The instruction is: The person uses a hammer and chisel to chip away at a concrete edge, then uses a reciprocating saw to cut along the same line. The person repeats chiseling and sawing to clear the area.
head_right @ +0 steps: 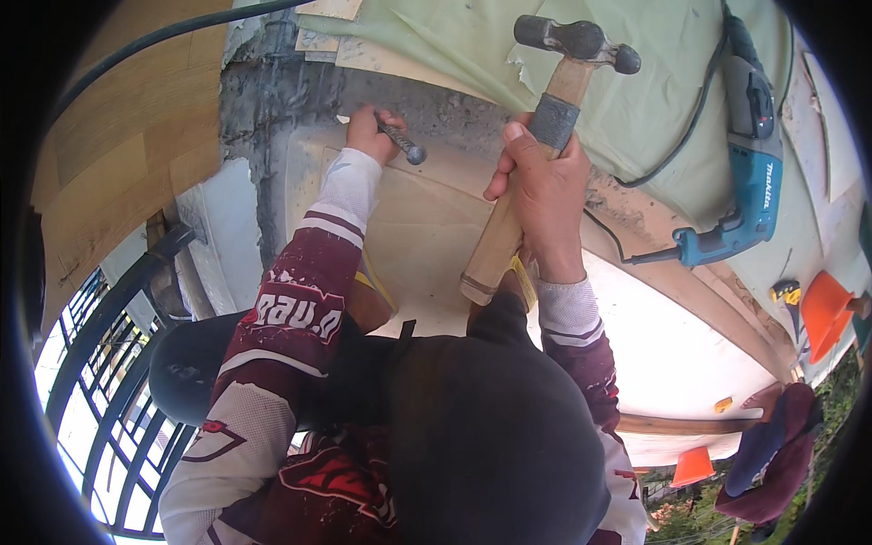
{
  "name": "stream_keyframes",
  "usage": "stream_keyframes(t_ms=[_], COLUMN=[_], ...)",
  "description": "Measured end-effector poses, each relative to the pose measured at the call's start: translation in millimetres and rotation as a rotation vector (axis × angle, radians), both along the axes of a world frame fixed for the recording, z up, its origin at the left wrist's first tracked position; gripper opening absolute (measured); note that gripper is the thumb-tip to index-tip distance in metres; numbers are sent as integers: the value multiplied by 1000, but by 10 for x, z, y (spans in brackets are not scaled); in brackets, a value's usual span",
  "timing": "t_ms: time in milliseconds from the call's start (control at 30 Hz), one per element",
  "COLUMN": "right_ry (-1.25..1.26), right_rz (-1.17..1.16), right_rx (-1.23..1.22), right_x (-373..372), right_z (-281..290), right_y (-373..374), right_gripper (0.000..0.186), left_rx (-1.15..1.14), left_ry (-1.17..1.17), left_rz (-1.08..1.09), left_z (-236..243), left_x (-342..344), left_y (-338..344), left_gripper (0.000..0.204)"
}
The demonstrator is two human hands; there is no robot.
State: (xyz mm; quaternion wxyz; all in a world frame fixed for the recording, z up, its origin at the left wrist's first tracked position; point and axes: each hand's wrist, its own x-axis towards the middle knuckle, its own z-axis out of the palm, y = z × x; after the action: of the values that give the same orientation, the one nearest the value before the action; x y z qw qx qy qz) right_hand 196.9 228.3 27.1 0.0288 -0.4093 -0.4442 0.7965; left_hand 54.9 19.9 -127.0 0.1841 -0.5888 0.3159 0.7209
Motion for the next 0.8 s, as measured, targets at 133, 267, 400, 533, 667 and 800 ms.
stream_keyframes(t_ms=[133,267,400,533,667,800], right_ry=[-79,-143,-203,-253,-359,-401], right_rz=[38,128,177,211,325,343], right_rx=[191,219,215,291,721,956], right_x=[-158,-301,-308,-210,-135,-91], right_z=[-169,-295,-427,-502,-465,-409], right_y=[306,618,797,876,993,1048], right_gripper=[26,34,31,34,41,54], left_rx=[-53,-92,-72,-145,-158,-163], left_ry=[7,47,36,0,-35,-46], left_rz=[-166,-292,-333,-413,-418,-450], left_z=[161,323,446,510,554,580], left_x=[194,332,458,571,625,654], left_y=[136,301,390,467,543,599], left_gripper=[20,18,13,12,6,10])
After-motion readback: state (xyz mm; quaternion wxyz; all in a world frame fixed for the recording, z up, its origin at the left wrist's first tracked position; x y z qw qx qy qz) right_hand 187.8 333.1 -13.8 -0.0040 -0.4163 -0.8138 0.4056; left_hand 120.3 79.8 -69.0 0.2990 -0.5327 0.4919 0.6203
